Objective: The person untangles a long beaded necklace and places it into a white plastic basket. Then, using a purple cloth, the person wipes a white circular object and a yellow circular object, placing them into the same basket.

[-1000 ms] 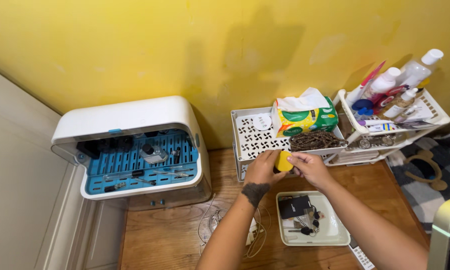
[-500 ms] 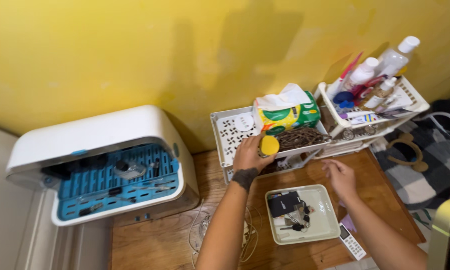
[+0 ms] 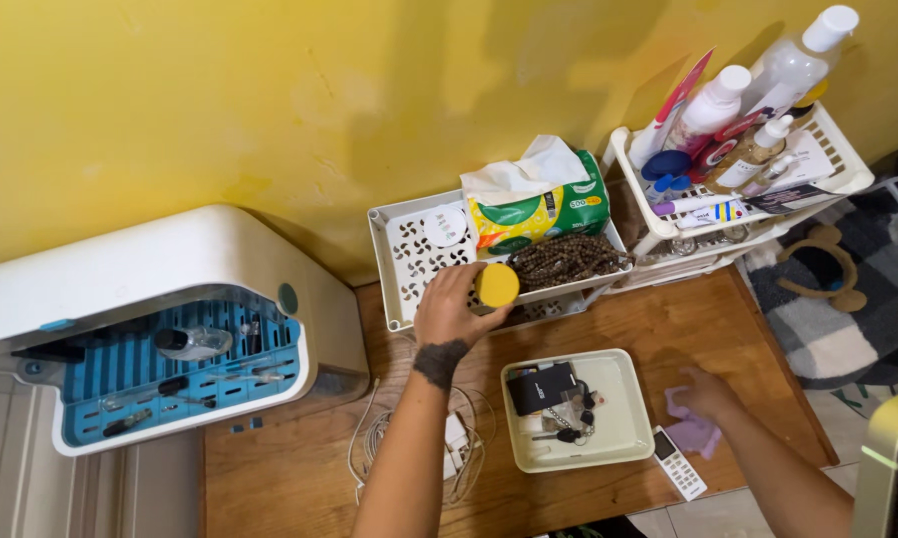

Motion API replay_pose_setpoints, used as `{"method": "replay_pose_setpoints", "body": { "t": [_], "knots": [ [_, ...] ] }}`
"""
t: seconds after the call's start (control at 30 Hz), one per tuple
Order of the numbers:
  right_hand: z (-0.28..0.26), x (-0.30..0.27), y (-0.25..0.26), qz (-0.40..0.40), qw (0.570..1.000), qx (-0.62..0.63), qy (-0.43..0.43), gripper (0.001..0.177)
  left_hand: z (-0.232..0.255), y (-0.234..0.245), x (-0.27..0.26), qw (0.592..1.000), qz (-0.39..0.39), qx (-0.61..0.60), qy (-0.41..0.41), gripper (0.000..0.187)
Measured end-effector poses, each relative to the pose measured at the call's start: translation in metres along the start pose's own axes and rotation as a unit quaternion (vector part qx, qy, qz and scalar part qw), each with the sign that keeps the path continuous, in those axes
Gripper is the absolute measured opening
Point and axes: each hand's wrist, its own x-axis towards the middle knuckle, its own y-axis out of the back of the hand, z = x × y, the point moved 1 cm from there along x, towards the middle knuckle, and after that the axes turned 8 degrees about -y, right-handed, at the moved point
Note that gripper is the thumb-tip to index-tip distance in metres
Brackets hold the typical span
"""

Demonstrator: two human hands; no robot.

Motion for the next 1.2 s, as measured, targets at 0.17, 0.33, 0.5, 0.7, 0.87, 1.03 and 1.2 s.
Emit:
{"method": "replay_pose_setpoints", "body": {
  "t": [0.17, 0.33, 0.5, 0.7, 0.87, 1.03, 1.2],
  "knots": [
    [-0.008, 0.039, 0.009, -0.004, 0.993, 0.008, 0.121, 0.053, 0.001, -0.002, 0.001, 0.999, -0.012, 0.014, 0.028, 0.059],
    [-0.048, 0.039, 0.029, -0.046, 0.986, -0.126, 0.102, 0.069, -0.002, -0.005, -0.002, 0.998, -0.021, 0.019, 0.049, 0.064],
    [-0.050, 0.010, 0.021, -0.209, 0.945, -0.252, -0.016, 0.108, -0.003, -0.007, -0.002, 0.997, -0.036, 0.022, 0.062, 0.065],
    [-0.016, -0.005, 0.001, -0.081, 0.969, -0.213, 0.092, 0.061, -0.002, -0.007, -0.002, 0.999, -0.019, 0.010, 0.050, 0.062],
    [0.000, -0.002, 0.002, -0.015, 0.988, -0.149, 0.028, 0.034, 0.000, -0.005, 0.001, 0.999, -0.034, 0.009, 0.032, 0.061],
    [-0.015, 0.001, 0.012, 0.084, 0.990, -0.057, 0.094, 0.043, 0.000, -0.002, 0.000, 0.998, -0.041, -0.001, 0.037, 0.060],
    [-0.072, -0.044, 0.037, 0.178, 0.973, -0.017, 0.143, 0.047, -0.007, -0.003, -0.002, 0.998, -0.056, -0.013, 0.036, 0.064]
  ]
}}
